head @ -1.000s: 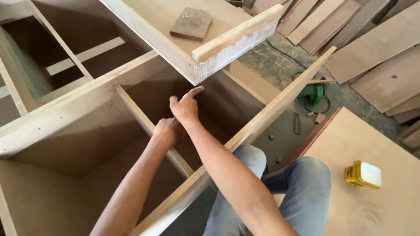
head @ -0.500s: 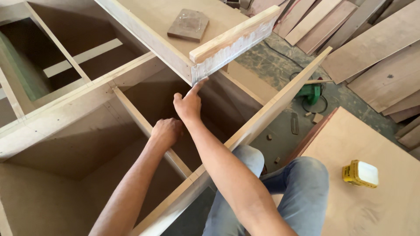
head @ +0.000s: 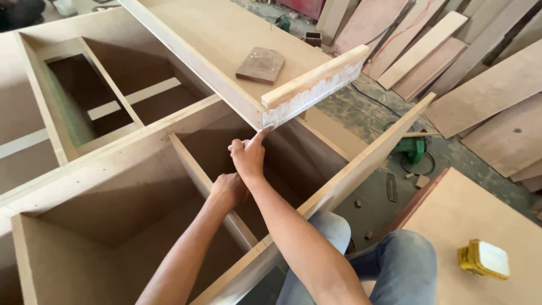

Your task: The person applies a white wood filler to the edges and surfaces of a wooden cabinet using their fingers. They repeatedly dip their fingers into a small yellow container to gather more filler and smooth it into the wood grain and joints.

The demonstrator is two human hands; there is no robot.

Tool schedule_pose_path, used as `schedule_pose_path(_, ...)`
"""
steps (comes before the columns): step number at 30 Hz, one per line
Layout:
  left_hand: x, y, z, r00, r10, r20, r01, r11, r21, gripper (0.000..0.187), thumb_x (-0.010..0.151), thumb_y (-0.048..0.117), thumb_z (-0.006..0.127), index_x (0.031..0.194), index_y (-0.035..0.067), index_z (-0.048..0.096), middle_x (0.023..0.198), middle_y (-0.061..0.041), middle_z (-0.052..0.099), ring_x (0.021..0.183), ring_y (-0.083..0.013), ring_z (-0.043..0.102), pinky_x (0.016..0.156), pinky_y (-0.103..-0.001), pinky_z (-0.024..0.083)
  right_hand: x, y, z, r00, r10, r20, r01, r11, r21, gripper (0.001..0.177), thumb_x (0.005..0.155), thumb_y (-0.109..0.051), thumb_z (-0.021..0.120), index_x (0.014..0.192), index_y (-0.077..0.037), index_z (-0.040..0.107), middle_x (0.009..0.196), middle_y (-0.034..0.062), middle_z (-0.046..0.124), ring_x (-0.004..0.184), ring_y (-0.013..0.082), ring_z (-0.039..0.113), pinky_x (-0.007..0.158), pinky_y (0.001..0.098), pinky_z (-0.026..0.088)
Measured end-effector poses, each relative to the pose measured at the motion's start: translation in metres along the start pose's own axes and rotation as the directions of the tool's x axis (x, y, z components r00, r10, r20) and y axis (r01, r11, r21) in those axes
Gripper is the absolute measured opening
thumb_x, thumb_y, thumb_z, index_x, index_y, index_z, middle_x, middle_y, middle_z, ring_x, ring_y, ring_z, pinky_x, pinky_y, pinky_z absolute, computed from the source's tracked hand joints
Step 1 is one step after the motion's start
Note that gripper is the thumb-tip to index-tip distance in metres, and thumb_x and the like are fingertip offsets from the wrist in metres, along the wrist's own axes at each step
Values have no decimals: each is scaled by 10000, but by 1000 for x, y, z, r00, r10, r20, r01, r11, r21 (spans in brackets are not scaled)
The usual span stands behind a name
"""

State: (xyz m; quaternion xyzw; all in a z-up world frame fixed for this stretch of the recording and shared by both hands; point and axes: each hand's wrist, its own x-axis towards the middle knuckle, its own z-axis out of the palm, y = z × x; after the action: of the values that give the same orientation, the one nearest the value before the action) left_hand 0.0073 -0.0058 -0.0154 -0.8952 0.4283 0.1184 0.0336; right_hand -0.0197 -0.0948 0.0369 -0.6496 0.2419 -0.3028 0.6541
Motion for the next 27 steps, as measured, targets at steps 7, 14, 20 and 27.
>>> schedule_pose_path(7,0,2,-1,1000,7,-9,-7,1000,4,169,923,232,614,981,125,732,1017,-95,756,956,-282,724,799,-435,556,-5,12,9,891,-440,111,454,872,-182,1083,876,-112,598,1529,104,-238,1078,238,725,776,298,722,801,365,592)
schedule_pose_path(14,-4,0,-5,1000,20,6,-20,999,32,159,913,221,626,987,137,738,1020,-82,762,974,-270,724,790,-434,557,0,7,7,989,-149,14,149,988,33,1083,880,-121,586,1541,35,-258,1061,227,747,677,237,724,695,337,608)
schedule_pose_path(20,-2,0,-2,1000,23,-6,-22,999,32,153,916,214,624,973,128,737,1012,-88,763,963,-273,727,792,-437,552,-5,6,7,951,-297,80,306,942,-137,1114,888,-111,627,1565,15,-248,1127,249,731,811,313,717,773,381,589)
schedule_pose_path(27,-1,0,-3,1000,12,10,-12,1000,22,146,908,202,626,944,112,734,985,-104,764,944,-277,730,796,-436,547,-5,5,4,968,-250,26,252,962,-105,1072,879,-121,590,1561,37,-222,1060,190,742,704,256,746,716,323,609)
